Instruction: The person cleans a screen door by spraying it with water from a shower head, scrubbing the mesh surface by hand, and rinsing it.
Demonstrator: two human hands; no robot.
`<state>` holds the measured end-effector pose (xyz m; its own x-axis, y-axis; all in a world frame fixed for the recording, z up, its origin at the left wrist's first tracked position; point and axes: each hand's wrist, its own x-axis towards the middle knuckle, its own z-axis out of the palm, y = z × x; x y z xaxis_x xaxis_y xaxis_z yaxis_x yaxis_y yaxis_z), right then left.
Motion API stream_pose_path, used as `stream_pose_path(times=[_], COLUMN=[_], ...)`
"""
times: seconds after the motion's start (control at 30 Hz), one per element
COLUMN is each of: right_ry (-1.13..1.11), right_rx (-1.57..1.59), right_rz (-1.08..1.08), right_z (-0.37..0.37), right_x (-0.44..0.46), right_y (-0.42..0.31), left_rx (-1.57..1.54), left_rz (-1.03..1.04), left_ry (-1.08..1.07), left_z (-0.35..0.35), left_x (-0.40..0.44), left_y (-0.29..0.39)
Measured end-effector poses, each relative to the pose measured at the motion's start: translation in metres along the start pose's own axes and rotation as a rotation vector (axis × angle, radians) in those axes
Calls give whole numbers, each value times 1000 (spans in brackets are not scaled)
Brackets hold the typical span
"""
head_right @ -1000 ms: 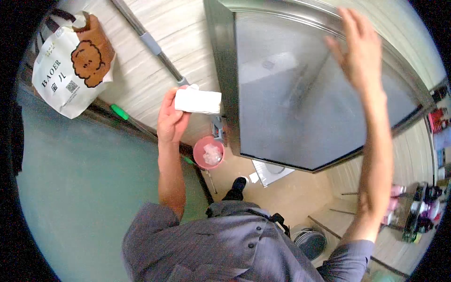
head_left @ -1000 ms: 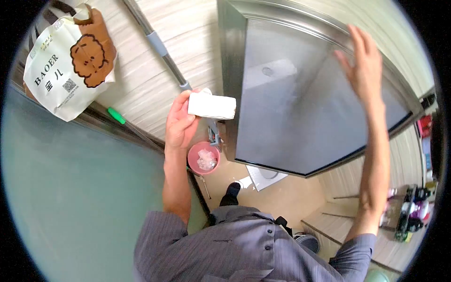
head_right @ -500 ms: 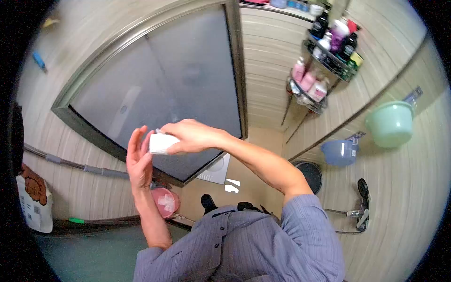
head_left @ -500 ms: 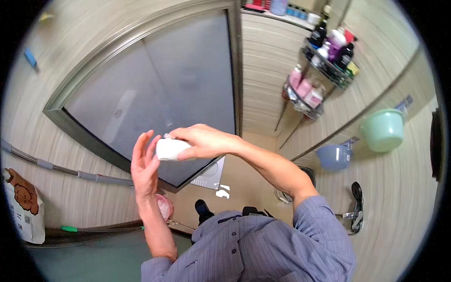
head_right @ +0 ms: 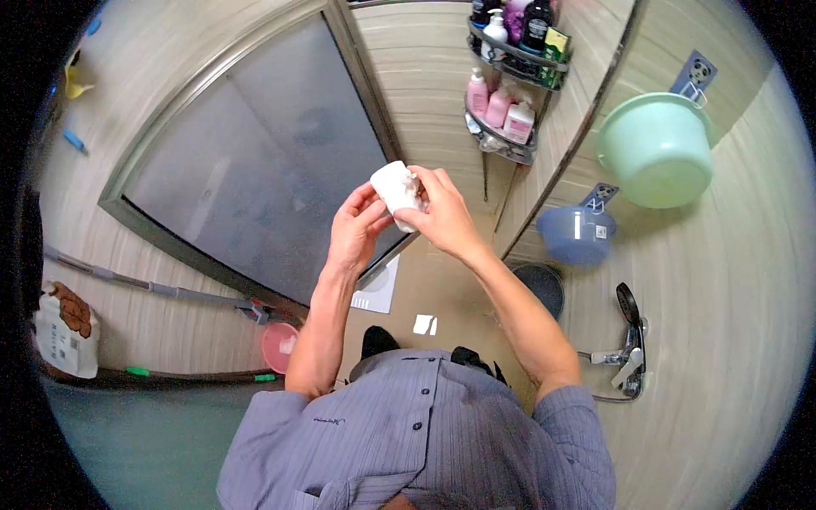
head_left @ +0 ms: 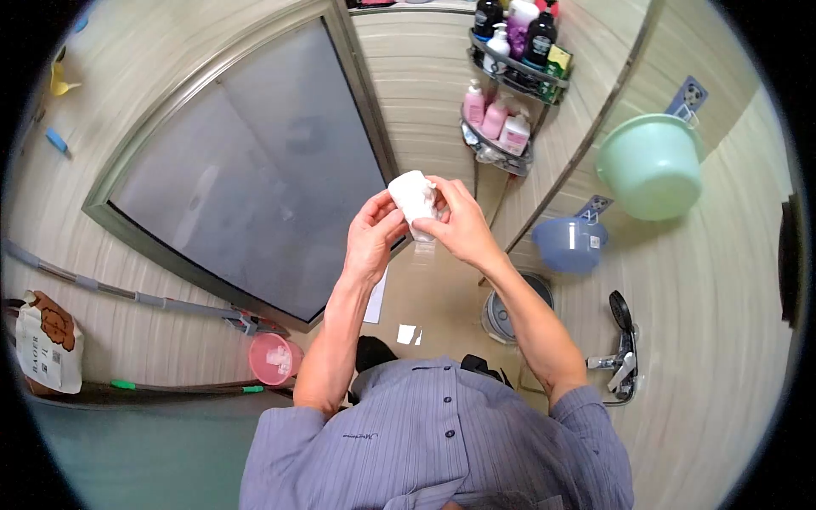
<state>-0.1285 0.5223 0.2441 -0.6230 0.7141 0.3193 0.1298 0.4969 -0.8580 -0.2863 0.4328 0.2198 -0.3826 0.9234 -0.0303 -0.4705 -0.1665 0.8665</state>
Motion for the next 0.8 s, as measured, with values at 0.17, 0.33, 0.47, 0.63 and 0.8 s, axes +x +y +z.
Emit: stream_pose_path(times=[0.17, 0.33, 0.47, 0.63, 0.8], right_ry=[96, 120, 154, 306, 475], right_rx=[52, 540, 475, 444, 449], right_rz=[-72, 168, 211, 235, 265], right_z=[-15, -33, -42, -41, -50], right_x=[12, 54, 92, 153, 181], right_y=[34, 74, 101, 129, 162], left_rx=[182, -65, -258, 30, 346], left_rz=[1, -126, -195, -131, 276], left_ry=[-30, -203, -296, -248, -318], left_z=[20, 15, 19, 22, 67], left_x=[23, 77, 134, 238, 369], left_y=[-15, -25, -15, 15, 107])
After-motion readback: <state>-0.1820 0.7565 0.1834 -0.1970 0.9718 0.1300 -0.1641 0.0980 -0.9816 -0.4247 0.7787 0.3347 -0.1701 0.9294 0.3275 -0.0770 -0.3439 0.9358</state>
